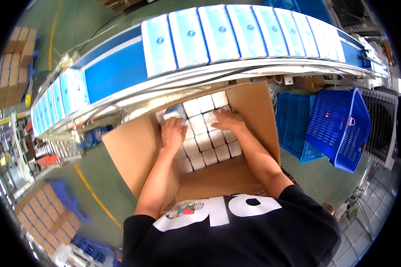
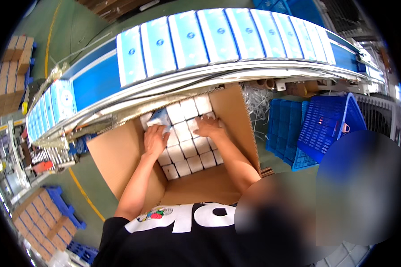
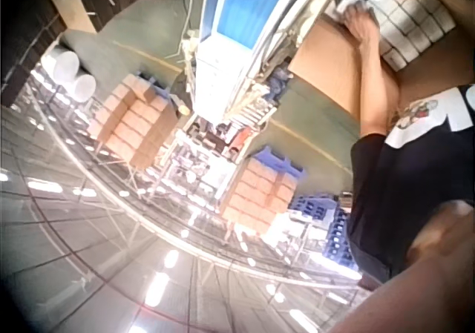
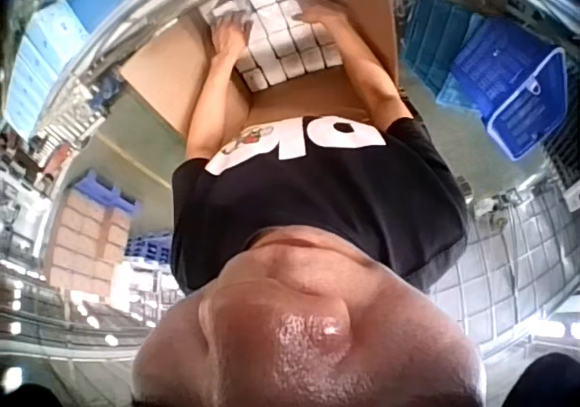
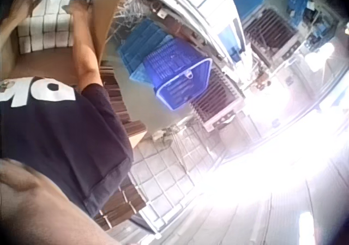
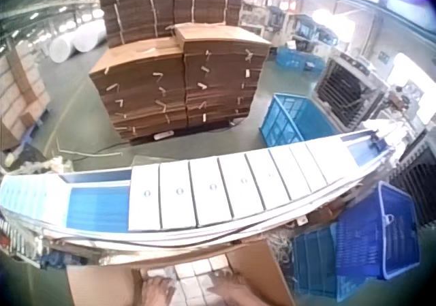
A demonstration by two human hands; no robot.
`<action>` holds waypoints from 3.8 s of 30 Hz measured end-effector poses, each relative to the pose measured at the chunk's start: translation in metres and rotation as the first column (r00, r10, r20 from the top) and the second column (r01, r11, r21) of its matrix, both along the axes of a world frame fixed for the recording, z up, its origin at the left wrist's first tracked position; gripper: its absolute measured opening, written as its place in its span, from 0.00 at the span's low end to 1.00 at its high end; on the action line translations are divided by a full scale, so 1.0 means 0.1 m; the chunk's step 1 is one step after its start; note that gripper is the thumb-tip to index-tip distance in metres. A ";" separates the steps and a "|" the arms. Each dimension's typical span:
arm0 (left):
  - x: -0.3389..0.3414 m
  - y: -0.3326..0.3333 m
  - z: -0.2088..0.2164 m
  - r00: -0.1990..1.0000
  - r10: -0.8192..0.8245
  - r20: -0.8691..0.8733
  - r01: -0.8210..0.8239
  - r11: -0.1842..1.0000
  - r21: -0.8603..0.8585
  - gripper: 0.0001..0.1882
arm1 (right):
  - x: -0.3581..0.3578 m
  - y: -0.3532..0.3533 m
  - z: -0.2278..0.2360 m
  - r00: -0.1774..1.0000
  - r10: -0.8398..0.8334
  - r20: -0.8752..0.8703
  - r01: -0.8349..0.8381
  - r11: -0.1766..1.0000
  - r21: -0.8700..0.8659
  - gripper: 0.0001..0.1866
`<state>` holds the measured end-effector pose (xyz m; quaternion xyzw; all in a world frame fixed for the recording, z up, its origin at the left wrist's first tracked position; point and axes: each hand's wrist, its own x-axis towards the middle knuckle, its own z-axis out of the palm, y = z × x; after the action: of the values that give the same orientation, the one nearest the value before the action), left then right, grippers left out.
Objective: The person assembles cardboard boxes, fills them with rows of boxed items from a conveyor belt, and feeds the filled boxes into a taping machine.
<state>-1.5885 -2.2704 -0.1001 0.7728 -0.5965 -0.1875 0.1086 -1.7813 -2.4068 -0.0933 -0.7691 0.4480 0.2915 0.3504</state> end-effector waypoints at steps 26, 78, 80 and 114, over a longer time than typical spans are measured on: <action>1.62 -1.35 2.15 0.456 0.221 -0.862 -0.381 0.924 0.034 0.30 | 0.59 -1.60 1.96 0.626 -0.229 0.746 0.574 0.782 -0.242 0.54; -0.67 1.12 0.21 0.896 0.408 -0.173 -0.286 0.830 0.479 0.48 | -0.25 0.45 -0.58 0.998 -0.023 0.067 -0.025 0.772 0.636 0.27; -0.63 1.12 0.18 0.981 0.155 -0.120 -0.105 0.933 0.345 0.43 | -0.20 0.55 -0.55 0.989 0.090 0.115 -0.133 0.881 0.454 0.29; -0.54 1.53 1.04 0.812 -0.108 -0.574 0.393 0.828 0.400 0.21 | -0.89 1.21 0.70 0.889 0.308 0.338 -0.429 0.817 0.385 0.20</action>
<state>-1.6421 -2.1176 0.0035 0.6027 -0.5735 -0.5536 0.0373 -1.8698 -2.2853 -0.0236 -0.7710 0.1595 0.3459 0.5104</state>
